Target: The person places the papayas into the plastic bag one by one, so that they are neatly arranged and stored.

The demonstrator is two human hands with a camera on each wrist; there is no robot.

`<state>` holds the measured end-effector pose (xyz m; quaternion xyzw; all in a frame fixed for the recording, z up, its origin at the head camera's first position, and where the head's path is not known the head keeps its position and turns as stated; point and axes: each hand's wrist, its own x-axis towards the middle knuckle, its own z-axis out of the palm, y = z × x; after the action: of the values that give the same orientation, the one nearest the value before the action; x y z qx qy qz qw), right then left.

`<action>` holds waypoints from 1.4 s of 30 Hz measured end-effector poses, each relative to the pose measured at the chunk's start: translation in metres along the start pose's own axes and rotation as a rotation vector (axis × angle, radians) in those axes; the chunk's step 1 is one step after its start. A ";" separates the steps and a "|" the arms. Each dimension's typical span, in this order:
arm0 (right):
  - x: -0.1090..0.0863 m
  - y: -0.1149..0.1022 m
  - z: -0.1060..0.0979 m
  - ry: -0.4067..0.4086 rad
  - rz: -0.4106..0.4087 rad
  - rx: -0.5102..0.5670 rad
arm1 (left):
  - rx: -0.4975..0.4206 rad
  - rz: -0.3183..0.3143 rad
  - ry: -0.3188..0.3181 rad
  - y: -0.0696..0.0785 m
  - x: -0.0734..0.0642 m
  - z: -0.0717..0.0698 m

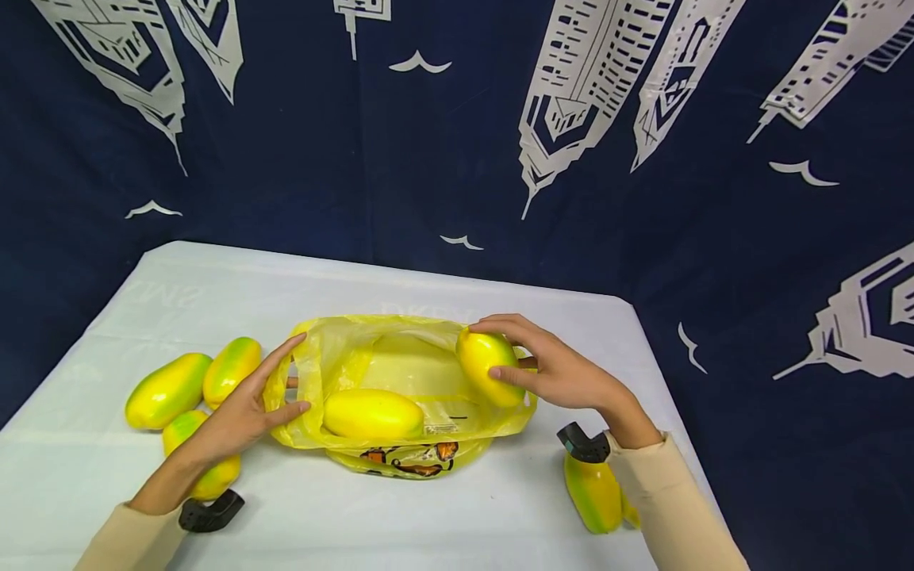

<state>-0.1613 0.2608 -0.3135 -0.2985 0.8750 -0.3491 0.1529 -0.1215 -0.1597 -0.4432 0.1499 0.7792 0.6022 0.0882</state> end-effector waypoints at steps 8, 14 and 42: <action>0.002 -0.010 0.007 -0.005 -0.037 -0.053 | -0.073 0.001 -0.030 -0.003 0.000 0.001; 0.001 -0.018 0.007 -0.027 -0.059 -0.071 | -0.056 -0.003 -0.015 -0.001 0.000 0.001; 0.020 0.012 0.048 -0.125 -0.141 -0.110 | -0.028 0.010 -0.008 -0.001 -0.001 0.002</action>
<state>-0.1589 0.2306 -0.3575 -0.3885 0.8584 -0.2912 0.1654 -0.1197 -0.1584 -0.4451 0.1551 0.7695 0.6129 0.0905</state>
